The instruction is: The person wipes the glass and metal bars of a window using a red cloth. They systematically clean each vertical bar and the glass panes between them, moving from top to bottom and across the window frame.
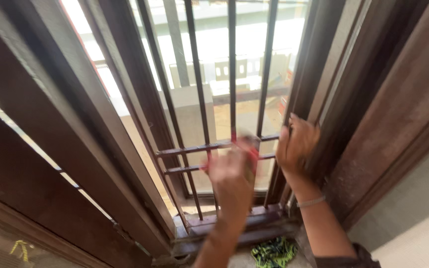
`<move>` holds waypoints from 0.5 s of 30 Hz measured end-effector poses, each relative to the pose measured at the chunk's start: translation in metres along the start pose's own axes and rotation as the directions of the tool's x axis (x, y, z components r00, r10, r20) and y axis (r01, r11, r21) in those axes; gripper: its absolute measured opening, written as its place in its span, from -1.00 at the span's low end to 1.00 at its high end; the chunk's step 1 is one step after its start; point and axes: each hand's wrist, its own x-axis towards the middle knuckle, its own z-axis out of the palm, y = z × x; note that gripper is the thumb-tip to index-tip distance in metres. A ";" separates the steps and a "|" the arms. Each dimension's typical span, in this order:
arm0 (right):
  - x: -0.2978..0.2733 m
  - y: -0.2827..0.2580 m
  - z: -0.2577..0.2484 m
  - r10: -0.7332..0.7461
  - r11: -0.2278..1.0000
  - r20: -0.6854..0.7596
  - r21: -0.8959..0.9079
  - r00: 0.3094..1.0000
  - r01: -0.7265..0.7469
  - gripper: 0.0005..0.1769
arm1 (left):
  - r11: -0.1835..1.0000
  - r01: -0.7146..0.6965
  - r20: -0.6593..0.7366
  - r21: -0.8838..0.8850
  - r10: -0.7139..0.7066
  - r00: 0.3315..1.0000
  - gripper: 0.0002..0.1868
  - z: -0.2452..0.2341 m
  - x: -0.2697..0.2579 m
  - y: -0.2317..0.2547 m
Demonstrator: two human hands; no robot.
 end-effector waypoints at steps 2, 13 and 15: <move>-0.022 -0.006 -0.004 -0.016 1.000 -0.052 0.026 0.998 0.018 -0.61 | 0.922 0.131 0.313 -0.364 -0.012 0.950 -0.70 -0.007 -0.027 0.013; -0.085 -0.029 -0.089 0.810 0.112 0.483 0.429 0.332 -0.896 -0.62 | 0.953 -0.097 0.321 -0.289 0.192 0.927 -0.24 -0.046 -0.014 0.021; -0.042 -0.046 -0.101 0.794 0.068 0.432 0.636 0.428 -0.769 -0.62 | 0.927 -0.123 0.287 -0.355 0.234 0.929 -0.20 -0.057 0.006 0.010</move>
